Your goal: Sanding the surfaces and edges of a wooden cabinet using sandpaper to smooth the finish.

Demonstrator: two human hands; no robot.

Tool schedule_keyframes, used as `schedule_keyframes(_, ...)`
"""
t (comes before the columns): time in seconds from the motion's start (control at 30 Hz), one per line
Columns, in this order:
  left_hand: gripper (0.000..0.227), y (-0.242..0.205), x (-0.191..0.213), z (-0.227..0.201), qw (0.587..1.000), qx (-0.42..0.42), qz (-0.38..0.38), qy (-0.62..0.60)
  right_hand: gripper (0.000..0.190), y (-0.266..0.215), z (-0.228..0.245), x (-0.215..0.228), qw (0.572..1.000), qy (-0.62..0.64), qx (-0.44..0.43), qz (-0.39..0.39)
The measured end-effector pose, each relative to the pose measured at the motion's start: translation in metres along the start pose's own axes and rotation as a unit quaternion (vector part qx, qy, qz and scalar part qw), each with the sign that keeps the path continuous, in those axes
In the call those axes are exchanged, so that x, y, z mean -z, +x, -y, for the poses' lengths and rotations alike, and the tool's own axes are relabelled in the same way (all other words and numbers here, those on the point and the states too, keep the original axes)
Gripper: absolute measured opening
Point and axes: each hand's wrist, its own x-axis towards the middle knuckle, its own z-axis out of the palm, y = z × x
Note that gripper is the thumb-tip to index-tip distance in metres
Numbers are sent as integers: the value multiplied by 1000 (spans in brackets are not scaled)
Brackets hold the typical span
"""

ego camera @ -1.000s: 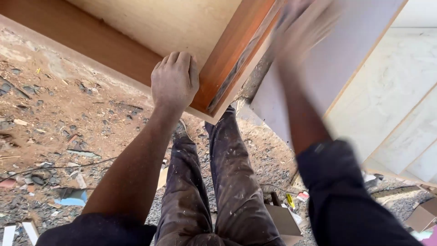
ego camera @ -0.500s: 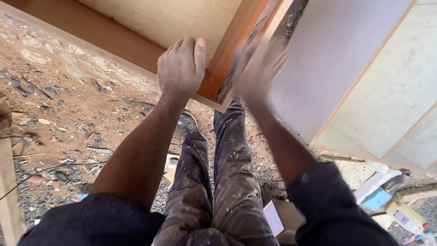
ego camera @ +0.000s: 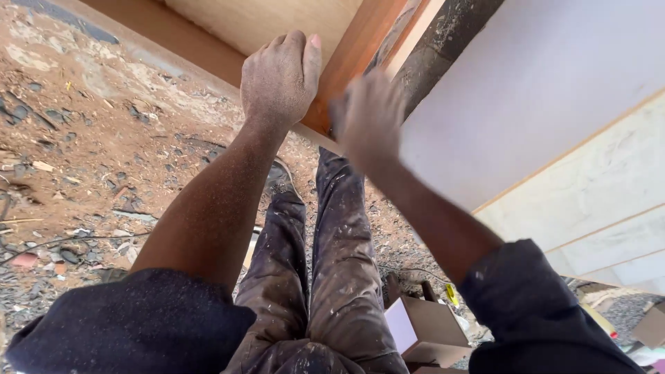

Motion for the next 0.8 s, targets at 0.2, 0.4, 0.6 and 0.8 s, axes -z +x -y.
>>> schedule_keyframes(0.2, 41, 0, -1, 1, 1000, -18, -22, -5, 45, 18, -17, 29, 989, 131, 44, 43)
schedule_keyframes(0.4, 45, -1, -9, 5, 999, -23, -38, 15, 50, 18, -17, 45, 990, 46, -109, 82)
schedule_keyframes(0.6, 43, -4, -9, 3, 998, -23, -52, 8, 50, 18, 0, 62, 953, 104, -96, 269)
schedule_keyframes(0.8, 44, 1, -9, 2, 999, -16, -35, 37, 22, 18, 5, 52, 987, -4, -52, 153)
